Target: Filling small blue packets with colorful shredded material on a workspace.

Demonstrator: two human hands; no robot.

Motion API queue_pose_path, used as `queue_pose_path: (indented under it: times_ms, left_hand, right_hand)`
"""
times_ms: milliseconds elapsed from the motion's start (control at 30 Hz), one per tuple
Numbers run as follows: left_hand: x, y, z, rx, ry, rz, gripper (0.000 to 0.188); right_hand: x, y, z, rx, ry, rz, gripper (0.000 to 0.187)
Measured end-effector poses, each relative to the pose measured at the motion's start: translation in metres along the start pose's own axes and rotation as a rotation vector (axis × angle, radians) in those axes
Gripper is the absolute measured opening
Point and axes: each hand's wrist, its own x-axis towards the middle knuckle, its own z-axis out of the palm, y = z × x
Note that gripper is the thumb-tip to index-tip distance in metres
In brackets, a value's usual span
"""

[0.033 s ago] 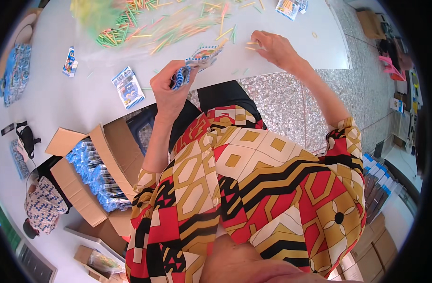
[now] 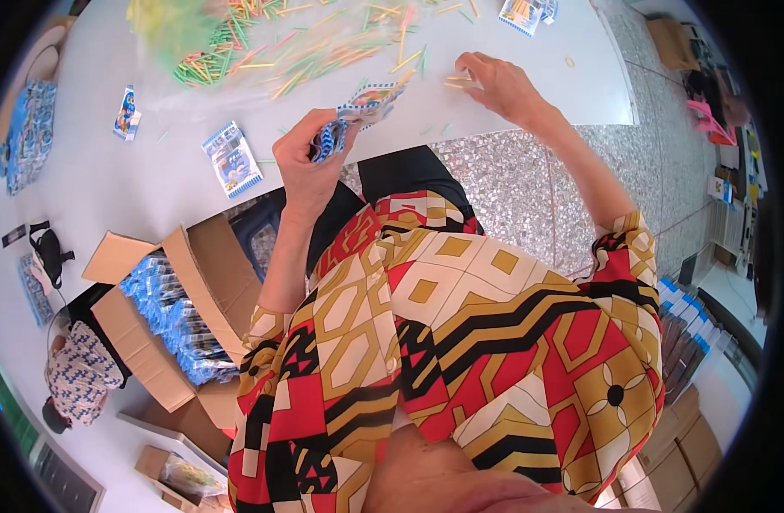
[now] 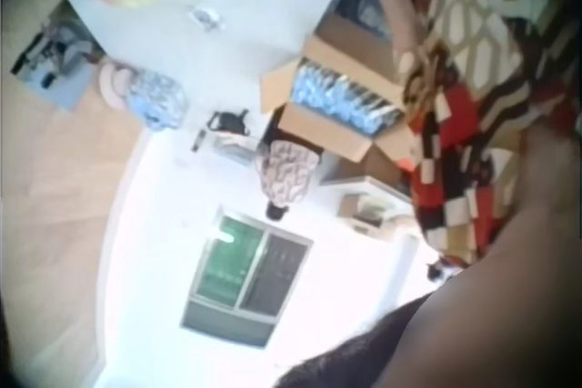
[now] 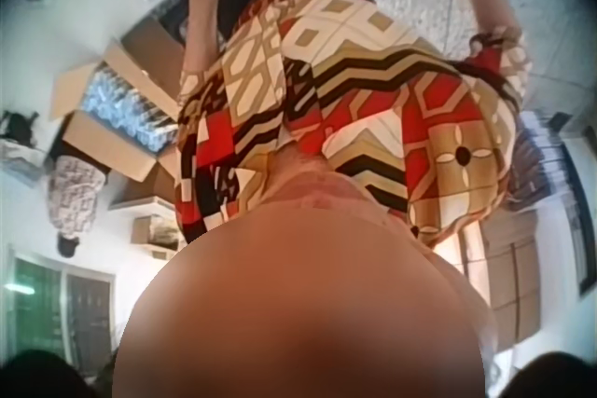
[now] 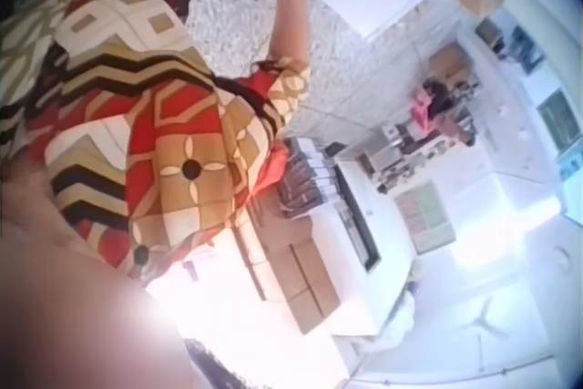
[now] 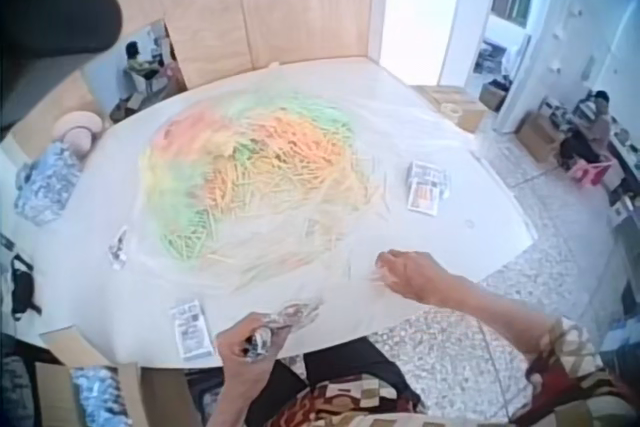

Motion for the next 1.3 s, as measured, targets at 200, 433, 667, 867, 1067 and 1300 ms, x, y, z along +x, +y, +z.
queue_pose_path:
  times_ms: [200,433,667,867,1067,1300]
  left_hand:
    - [0.001,0.002,-0.003,-0.005,-0.006,0.016,0.015]
    - [0.0,0.006,0.002,-0.007,-0.051,0.023,0.013]
    - [0.0,0.004,-0.006,-0.021,-0.024,0.081,0.016]
    - [-0.003,0.002,-0.01,-0.002,-0.058,0.082,0.017]
    - [-0.001,0.007,-0.009,-0.035,-0.067,0.118,0.015]
    - [0.0,0.014,-0.01,-0.032,-0.092,0.161,0.016]
  right_hand:
    - [0.018,-0.003,-0.006,-0.058,-0.142,-0.077,0.015]
    - [0.011,-0.012,-0.002,-0.257,-0.194,-0.232,0.018]
    - [0.013,-0.027,-0.01,-0.175,-0.086,-0.118,0.021]
    - [0.014,-0.079,-0.097,1.023,0.071,-0.052,0.016]
    - [0.018,-0.112,-0.104,0.747,-0.049,-0.355,0.013]
    - [0.022,-0.119,-0.097,0.683,-0.058,-0.412,0.017]
